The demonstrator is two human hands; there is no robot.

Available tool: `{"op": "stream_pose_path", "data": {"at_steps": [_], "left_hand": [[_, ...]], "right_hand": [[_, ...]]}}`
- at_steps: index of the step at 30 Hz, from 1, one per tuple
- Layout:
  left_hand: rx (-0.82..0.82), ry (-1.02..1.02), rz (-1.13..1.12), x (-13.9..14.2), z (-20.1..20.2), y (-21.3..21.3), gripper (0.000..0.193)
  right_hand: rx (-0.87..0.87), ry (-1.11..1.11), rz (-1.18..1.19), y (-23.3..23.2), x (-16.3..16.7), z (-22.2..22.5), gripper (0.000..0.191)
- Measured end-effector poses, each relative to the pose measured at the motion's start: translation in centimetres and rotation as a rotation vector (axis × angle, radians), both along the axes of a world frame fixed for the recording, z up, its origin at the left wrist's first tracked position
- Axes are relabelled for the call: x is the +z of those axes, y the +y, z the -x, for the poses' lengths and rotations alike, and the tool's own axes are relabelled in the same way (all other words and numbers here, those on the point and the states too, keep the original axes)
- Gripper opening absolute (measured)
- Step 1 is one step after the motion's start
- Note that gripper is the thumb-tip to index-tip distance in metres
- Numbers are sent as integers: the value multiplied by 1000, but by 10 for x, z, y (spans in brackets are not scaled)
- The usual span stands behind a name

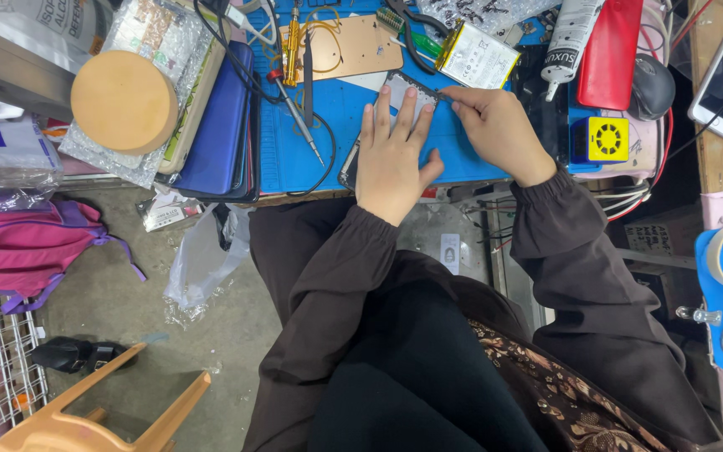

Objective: The person applies adhesive strips to the internal chassis of a mobile phone and presses them down by hand.

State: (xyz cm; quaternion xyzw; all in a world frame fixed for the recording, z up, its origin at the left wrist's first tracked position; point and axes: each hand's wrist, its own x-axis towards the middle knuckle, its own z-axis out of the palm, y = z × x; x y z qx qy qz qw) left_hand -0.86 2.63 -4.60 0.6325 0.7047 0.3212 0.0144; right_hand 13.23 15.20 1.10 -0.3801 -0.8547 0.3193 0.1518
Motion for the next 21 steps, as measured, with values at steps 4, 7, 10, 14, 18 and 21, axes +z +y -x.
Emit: {"op": "stream_pose_path", "data": {"at_steps": [4,7,10,14,18,21], "left_hand": [[0,-14,-4,0,0,0,62],[4,-15,-10,1,-1,0,62],[0,-19,-12,1,-1,0,62],[-15,-21,4,1,0,0,63],[-18,-23,-4,2,0,1,63],[-3,-26,-14,2,-1,1,62]], "right_hand": [[87,32,-204,-1,0,1,25],[102,-92,-457,-9,0,3,28],[45,-228,-544,-20,-3,9,32],[13,-263,-596,-26,-8,19,35],[66,-257,-661,-24,-5,19,35],[65,-337,-616,-23,-1,16,35]]}}
